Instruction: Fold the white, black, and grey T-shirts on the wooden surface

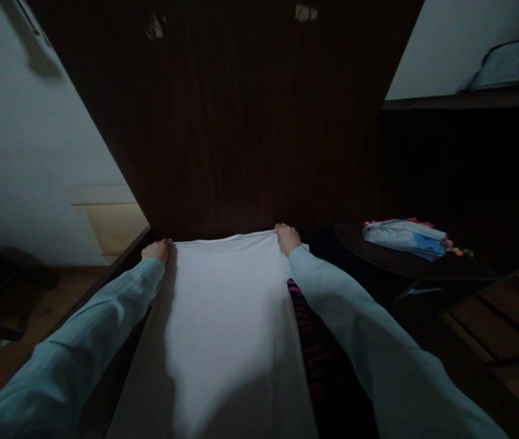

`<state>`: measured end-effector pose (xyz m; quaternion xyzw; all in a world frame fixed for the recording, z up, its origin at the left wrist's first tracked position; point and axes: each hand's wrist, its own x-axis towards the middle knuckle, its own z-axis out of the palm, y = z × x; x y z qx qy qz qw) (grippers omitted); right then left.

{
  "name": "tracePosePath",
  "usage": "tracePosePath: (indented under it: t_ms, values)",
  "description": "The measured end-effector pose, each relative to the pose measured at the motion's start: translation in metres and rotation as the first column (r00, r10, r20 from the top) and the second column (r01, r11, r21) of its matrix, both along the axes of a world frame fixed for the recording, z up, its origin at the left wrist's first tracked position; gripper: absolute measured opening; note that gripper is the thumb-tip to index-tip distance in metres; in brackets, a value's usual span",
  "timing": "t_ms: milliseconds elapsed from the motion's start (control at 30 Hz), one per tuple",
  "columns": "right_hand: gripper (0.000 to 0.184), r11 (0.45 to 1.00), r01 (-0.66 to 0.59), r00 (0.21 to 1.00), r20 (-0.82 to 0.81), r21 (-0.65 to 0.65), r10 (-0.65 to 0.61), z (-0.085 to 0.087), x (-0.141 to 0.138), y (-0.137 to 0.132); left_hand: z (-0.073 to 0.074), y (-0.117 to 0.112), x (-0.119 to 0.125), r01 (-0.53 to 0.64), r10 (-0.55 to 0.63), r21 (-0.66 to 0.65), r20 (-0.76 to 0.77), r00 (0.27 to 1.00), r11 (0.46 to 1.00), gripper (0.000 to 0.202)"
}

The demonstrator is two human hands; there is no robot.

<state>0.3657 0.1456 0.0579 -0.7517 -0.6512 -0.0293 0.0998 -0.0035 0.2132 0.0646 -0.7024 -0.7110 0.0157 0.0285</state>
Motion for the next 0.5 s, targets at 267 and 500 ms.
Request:
tracePosePath:
  t_ms: [267, 500]
  values:
    - [0.029, 0.997, -0.031, 0.997, 0.078, 0.067, 0.026, -0.005, -0.001, -0.001, -0.010, 0.009, 0.009, -0.032, 0.032, 0.035, -0.003, 0.999, 0.999, 0.039]
    - [0.031, 0.991, -0.121, 0.985, 0.130, 0.066, 0.111, -0.007, -0.012, -0.011, -0.032, 0.003, 0.016, -0.043, 0.049, -0.096, 0.061, 0.997, 0.994, 0.036]
